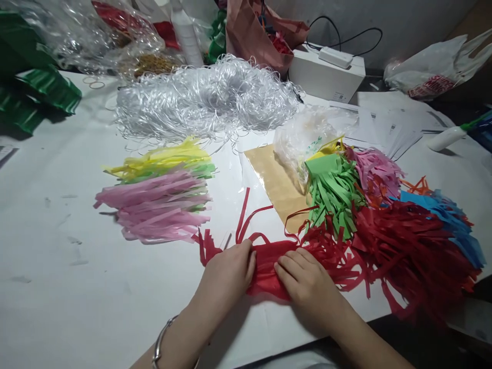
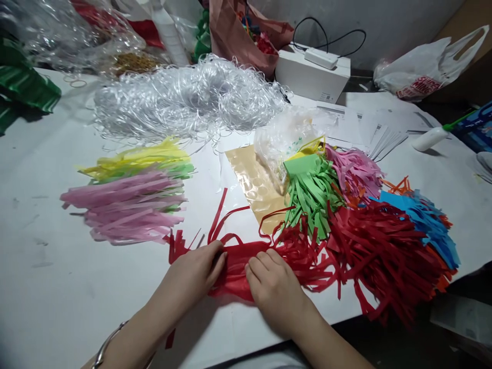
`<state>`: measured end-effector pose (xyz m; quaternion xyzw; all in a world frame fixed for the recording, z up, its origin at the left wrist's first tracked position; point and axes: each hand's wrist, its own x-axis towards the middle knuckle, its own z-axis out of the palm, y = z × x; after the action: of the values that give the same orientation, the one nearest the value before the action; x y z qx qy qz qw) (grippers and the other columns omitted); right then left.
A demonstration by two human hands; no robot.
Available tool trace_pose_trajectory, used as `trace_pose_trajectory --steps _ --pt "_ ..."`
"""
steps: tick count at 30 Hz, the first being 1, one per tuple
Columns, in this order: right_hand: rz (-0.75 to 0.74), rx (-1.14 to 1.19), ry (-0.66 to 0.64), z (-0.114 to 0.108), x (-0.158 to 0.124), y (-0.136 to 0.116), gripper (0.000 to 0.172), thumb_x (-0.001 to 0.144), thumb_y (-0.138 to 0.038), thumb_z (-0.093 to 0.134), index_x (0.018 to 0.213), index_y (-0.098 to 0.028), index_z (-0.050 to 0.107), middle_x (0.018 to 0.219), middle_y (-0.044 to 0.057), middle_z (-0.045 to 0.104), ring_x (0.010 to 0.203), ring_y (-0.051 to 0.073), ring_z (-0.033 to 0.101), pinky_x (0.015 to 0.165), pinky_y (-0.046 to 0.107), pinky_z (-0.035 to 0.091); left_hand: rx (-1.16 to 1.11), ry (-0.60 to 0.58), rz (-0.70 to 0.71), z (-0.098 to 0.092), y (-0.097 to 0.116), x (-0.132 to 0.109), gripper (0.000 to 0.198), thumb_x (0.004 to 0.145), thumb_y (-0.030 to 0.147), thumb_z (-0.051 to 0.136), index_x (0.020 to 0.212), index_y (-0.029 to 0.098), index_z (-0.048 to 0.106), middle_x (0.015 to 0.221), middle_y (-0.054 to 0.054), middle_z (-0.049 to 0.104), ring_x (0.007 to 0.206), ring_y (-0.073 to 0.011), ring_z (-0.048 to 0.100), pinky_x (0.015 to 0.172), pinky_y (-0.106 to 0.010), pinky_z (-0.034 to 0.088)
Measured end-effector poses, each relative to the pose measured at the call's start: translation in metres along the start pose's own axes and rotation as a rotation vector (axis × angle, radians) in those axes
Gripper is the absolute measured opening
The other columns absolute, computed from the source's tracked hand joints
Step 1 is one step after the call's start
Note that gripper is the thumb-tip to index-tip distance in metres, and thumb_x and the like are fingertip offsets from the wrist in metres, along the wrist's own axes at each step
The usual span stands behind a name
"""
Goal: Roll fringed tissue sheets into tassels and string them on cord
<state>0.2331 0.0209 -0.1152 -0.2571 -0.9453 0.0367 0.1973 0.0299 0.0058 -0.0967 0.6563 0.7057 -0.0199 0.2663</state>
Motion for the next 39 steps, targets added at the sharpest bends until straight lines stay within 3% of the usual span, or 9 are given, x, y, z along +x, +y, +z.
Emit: trace_pose_trajectory --steps 6,10,14,17,21,25,30,34,39 --pt "-0.029 -0.013 -0.015 0.006 0.0 0.001 0.032 0.085 0.002 0.042 0.095 -0.007 0.071 0.091 0.013 0.069 0.087 0.025 0.057 0.092 0.043 0.044 -0.103 0.063 0.082 -0.008 -0.044 -0.012 0.022 0.087 0.011 0.042 0.098 0.021 0.057 0.101 -0.007 0.065 0.079 -0.0216 0.068 0.065 -0.032 0.05" --pt "-0.015 -0.018 0.001 0.003 0.0 0.001 0.03 0.084 0.002 0.043 0.092 -0.007 0.071 0.09 0.013 0.069 0.086 0.025 0.057 0.09 0.042 0.044 -0.048 0.359 0.164 -0.022 -0.075 -0.035 0.023 0.093 0.025 0.043 0.109 0.022 0.059 0.105 -0.01 0.066 0.087 -0.0266 0.067 0.068 -0.037 0.054" --pt "-0.013 -0.043 0.005 0.003 -0.002 -0.002 0.034 0.087 0.0 0.039 0.097 -0.007 0.071 0.092 0.014 0.07 0.088 0.026 0.058 0.091 0.045 0.044 0.043 0.655 0.371 -0.025 -0.043 -0.06 0.034 0.093 0.015 0.047 0.126 0.018 0.056 0.13 -0.016 0.057 0.116 -0.0302 0.057 0.094 -0.042 0.049" --pt "-0.01 -0.036 0.054 0.003 -0.006 -0.005 0.033 0.09 -0.002 0.038 0.098 -0.007 0.07 0.093 0.014 0.072 0.089 0.025 0.06 0.095 0.045 0.045 -0.063 0.565 0.679 -0.007 0.009 -0.06 0.033 0.094 0.007 0.043 0.124 0.012 0.056 0.12 -0.013 0.062 0.11 -0.0236 0.059 0.093 -0.033 0.051" --pt "0.008 -0.004 0.11 0.002 -0.014 -0.006 0.033 0.092 -0.001 0.038 0.096 -0.009 0.069 0.092 0.013 0.073 0.092 0.023 0.063 0.098 0.042 0.046 0.035 0.343 0.586 0.024 0.043 -0.036 0.026 0.087 0.002 0.051 0.109 0.013 0.061 0.1 -0.01 0.069 0.082 -0.0239 0.063 0.071 -0.036 0.056" --pt "0.065 0.006 0.059 0.0 -0.021 -0.006 0.028 0.093 -0.003 0.041 0.101 -0.009 0.068 0.091 0.012 0.071 0.088 0.022 0.062 0.093 0.041 0.047 0.201 0.277 0.426 0.035 0.022 -0.025 0.028 0.081 -0.003 0.05 0.093 0.016 0.065 0.093 -0.009 0.07 0.076 -0.0267 0.062 0.065 -0.04 0.052" --pt "0.151 -0.029 0.01 0.005 -0.02 -0.008 0.023 0.095 -0.013 0.049 0.109 -0.01 0.067 0.098 0.013 0.07 0.093 0.025 0.06 0.093 0.043 0.043 0.143 0.438 0.403 0.04 -0.007 -0.038 0.038 0.079 -0.006 0.044 0.1 0.016 0.067 0.1 -0.011 0.071 0.08 -0.0257 0.061 0.072 -0.04 0.045" --pt "0.2 -0.051 0.016 0.007 -0.022 -0.007 0.026 0.093 -0.005 0.045 0.104 -0.01 0.067 0.099 0.013 0.069 0.093 0.025 0.058 0.097 0.044 0.039 0.069 0.552 0.377 0.046 -0.011 -0.044 0.035 0.083 -0.003 0.044 0.103 0.015 0.066 0.103 -0.011 0.072 0.083 -0.0247 0.06 0.078 -0.04 0.039" --pt "0.293 0.035 -0.016 0.002 -0.021 -0.001 0.024 0.097 -0.006 0.044 0.096 -0.016 0.065 0.096 0.009 0.068 0.094 0.023 0.057 0.098 0.043 0.033 -0.016 0.525 0.331 0.043 -0.006 -0.042 0.02 0.095 0.014 0.048 0.095 0.019 0.067 0.097 -0.007 0.072 0.081 -0.0244 0.058 0.08 -0.041 0.035"
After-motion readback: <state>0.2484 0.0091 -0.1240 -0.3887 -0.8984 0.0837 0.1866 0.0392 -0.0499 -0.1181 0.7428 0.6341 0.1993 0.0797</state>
